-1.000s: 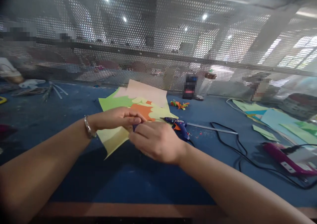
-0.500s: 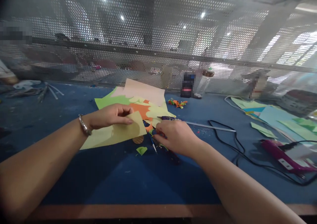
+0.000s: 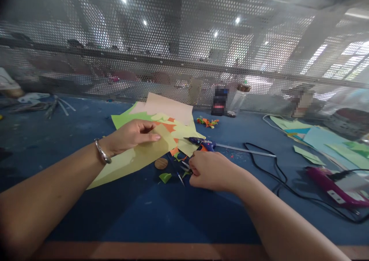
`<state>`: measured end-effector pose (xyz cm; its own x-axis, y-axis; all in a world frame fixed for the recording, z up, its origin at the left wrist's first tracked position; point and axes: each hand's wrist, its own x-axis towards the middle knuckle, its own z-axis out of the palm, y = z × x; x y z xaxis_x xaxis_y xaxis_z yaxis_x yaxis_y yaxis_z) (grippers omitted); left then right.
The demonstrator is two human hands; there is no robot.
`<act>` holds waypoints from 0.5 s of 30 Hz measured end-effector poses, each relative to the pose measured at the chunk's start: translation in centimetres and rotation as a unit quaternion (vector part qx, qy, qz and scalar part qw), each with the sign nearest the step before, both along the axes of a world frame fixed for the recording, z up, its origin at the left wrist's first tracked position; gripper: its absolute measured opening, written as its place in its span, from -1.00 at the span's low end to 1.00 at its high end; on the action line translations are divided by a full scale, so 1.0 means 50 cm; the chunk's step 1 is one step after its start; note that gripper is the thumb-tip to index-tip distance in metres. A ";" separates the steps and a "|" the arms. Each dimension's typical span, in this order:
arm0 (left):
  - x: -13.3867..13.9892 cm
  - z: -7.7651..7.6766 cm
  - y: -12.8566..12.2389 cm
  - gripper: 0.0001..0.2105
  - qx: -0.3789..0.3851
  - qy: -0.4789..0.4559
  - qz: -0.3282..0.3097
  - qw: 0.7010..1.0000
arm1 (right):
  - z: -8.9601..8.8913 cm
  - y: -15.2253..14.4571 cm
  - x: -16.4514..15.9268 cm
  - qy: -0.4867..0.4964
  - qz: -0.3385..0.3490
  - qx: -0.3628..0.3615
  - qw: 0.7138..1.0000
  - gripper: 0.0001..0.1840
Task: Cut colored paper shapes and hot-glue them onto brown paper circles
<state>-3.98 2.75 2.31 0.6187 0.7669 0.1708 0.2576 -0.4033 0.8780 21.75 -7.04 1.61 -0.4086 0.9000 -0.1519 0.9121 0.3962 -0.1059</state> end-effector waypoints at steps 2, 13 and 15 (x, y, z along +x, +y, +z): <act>0.000 -0.001 0.001 -0.77 -0.006 -0.010 0.017 1.000 | 0.008 0.005 0.007 0.020 -0.018 0.008 1.000 -0.88; 0.025 0.006 -0.020 -0.72 -0.086 -0.031 0.014 0.996 | 0.008 0.022 0.006 0.464 -0.145 -0.039 0.873 -0.90; 0.028 0.007 -0.023 -0.73 -0.106 -0.047 0.017 0.993 | 0.004 0.023 0.000 0.497 -0.146 -0.022 0.855 -0.90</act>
<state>-2.56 1.59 2.65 0.5806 0.8120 0.0597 0.1799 -0.1995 0.9632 21.74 -5.89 1.82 -0.1138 0.9881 0.1036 0.4215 0.1424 -0.8956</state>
